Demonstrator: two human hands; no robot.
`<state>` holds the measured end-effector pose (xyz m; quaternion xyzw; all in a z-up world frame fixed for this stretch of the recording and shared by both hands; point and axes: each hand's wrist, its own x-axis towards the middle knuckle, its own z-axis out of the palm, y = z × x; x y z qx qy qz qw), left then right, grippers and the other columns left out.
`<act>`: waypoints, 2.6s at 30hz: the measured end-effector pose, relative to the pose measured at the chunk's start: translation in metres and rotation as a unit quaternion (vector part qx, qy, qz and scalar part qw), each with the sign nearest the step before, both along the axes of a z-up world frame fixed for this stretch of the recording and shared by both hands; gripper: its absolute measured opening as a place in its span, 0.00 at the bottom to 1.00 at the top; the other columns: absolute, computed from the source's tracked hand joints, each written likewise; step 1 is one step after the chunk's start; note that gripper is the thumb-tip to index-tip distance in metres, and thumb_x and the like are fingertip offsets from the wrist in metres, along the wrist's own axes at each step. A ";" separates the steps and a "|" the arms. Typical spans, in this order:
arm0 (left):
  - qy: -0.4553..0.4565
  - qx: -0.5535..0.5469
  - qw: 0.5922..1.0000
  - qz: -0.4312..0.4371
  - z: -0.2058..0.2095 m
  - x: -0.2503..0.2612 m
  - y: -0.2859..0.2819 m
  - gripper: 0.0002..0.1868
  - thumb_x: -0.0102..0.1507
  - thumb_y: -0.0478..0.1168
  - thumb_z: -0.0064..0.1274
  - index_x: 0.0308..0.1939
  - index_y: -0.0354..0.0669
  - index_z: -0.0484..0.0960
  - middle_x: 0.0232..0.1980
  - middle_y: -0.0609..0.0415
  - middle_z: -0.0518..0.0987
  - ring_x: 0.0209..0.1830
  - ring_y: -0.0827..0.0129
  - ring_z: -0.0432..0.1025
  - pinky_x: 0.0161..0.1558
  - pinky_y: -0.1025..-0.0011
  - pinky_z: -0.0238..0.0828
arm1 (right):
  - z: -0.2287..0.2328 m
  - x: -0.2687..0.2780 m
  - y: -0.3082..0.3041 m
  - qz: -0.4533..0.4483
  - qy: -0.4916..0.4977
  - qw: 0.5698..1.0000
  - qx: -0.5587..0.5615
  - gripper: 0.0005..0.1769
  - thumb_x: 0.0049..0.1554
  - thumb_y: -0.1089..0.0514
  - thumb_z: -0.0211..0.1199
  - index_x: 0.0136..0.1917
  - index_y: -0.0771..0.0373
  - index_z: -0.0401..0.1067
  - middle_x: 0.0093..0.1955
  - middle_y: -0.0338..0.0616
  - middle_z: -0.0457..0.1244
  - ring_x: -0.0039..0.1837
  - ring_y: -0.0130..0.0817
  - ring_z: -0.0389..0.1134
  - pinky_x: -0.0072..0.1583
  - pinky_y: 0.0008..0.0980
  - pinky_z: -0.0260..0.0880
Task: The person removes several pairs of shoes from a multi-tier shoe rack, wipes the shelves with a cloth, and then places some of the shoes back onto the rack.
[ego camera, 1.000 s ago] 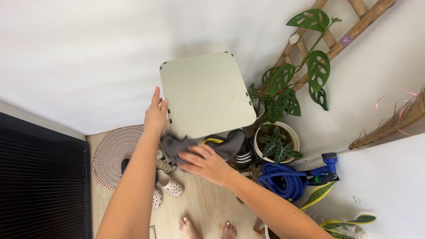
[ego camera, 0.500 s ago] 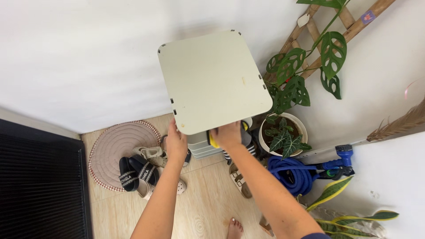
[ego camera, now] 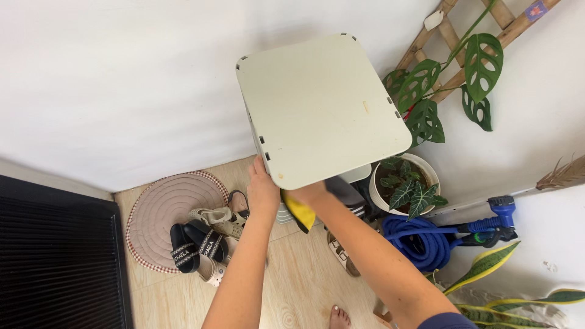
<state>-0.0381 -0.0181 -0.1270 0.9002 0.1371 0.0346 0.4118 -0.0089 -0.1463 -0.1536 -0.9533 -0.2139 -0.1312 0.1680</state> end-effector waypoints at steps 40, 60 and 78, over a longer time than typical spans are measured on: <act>0.028 -0.047 0.999 -0.002 0.016 0.010 -0.002 0.29 0.64 0.41 0.51 0.67 0.48 0.58 0.64 0.41 0.66 0.54 0.35 0.73 0.53 0.44 0.70 | -0.009 0.001 0.022 0.000 -0.030 0.996 0.079 0.32 0.52 0.44 0.63 0.64 0.66 0.71 0.63 0.58 0.65 0.64 0.56 0.65 0.64 0.53 0.62; 0.022 -0.048 0.999 -0.004 0.007 0.008 0.000 0.28 0.68 0.45 0.48 0.69 0.52 0.56 0.68 0.39 0.66 0.58 0.33 0.70 0.58 0.44 0.67 | 0.003 -0.093 0.008 0.014 0.009 0.998 0.060 0.31 0.46 0.60 0.64 0.65 0.55 0.70 0.74 0.56 0.54 0.73 0.57 0.54 0.69 0.57 0.57; -0.228 -0.038 0.964 0.130 -0.030 0.016 -0.019 0.15 0.72 0.38 0.41 0.61 0.35 0.68 0.56 0.36 0.68 0.54 0.37 0.69 0.56 0.50 0.66 | 0.008 0.000 -0.020 0.077 -0.003 0.997 0.015 0.37 0.51 0.53 0.58 0.72 0.66 0.64 0.73 0.60 0.59 0.78 0.55 0.52 0.76 0.49 0.45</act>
